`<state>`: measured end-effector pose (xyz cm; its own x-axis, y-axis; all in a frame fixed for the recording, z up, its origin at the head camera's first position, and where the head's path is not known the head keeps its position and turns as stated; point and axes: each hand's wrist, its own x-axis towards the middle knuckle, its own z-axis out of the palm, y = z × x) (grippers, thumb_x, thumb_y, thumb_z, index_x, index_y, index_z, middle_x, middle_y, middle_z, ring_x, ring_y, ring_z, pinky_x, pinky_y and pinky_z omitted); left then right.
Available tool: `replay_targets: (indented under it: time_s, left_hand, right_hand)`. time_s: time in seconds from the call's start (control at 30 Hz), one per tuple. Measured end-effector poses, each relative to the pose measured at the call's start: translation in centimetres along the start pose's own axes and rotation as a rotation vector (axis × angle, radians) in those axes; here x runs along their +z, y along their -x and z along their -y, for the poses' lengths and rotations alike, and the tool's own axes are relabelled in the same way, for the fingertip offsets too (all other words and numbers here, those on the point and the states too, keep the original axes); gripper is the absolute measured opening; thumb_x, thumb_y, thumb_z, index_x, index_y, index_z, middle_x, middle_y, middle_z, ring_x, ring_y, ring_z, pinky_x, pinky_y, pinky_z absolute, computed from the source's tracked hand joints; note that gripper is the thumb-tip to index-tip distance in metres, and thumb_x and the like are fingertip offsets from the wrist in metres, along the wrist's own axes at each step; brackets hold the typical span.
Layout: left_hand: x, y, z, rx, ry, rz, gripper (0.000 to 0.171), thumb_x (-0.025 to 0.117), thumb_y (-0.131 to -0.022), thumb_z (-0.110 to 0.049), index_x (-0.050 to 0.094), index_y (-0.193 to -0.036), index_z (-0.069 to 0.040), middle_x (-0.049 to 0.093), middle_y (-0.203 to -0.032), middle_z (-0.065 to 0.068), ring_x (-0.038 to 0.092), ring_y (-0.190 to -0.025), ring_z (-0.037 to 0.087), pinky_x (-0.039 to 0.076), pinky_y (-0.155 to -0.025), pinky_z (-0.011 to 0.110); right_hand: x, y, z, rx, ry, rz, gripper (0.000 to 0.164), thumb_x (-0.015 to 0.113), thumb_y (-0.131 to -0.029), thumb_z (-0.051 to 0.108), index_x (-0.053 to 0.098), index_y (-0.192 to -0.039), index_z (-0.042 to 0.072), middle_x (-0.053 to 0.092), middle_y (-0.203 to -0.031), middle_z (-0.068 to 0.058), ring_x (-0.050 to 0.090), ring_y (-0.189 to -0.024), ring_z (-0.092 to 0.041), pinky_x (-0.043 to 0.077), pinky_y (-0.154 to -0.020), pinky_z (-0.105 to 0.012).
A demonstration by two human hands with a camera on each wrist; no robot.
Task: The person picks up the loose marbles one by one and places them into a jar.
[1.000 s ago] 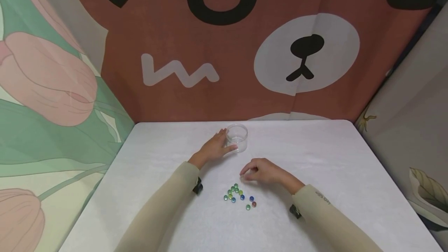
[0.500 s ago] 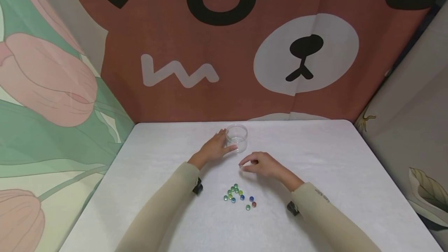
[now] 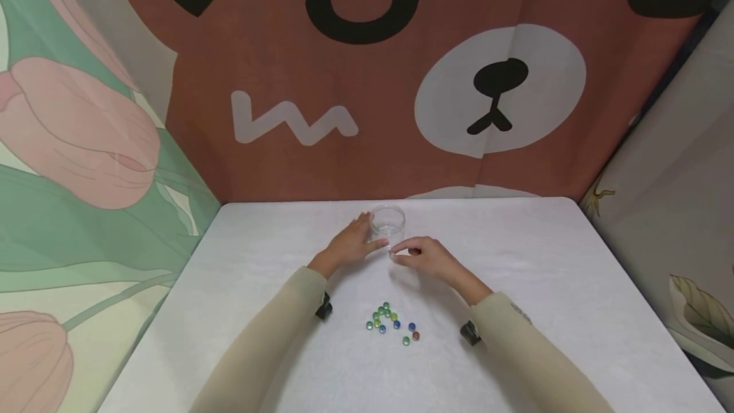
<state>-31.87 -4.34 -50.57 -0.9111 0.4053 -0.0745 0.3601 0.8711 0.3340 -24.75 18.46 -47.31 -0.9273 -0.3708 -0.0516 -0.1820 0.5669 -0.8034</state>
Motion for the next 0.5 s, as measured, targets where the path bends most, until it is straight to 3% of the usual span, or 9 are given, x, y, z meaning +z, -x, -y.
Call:
replay_targets:
  time_s: [0.2,0.5]
  left_hand:
    - [0.0,0.0,0.1,0.010,-0.008,0.000,0.100,0.042,-0.094,-0.076,0.020,-0.162,-0.006,0.021,-0.168,0.010,0.013,-0.157,0.022,0.014,-0.127,0.036]
    - [-0.1,-0.1,0.2,0.027,0.000,0.004,0.099,0.042,-0.095,-0.075,0.020,-0.162,-0.005,0.020,-0.168,0.011,0.013,-0.157,0.023,0.014,-0.127,0.035]
  right_hand:
    - [0.0,-0.6,0.4,0.044,-0.018,-0.034,0.029,0.075,-0.093,0.034,0.077,-0.117,0.017,0.049,-0.073,0.001,0.044,-0.071,-0.018,0.038,-0.060,-0.028]
    - [0.1,-1.5,0.7,0.025,-0.038,-0.078,0.029,0.074,-0.094,0.031,0.077,-0.119,0.016,0.049,-0.072,0.000,0.044,-0.071,-0.018,0.038,-0.061,-0.028]
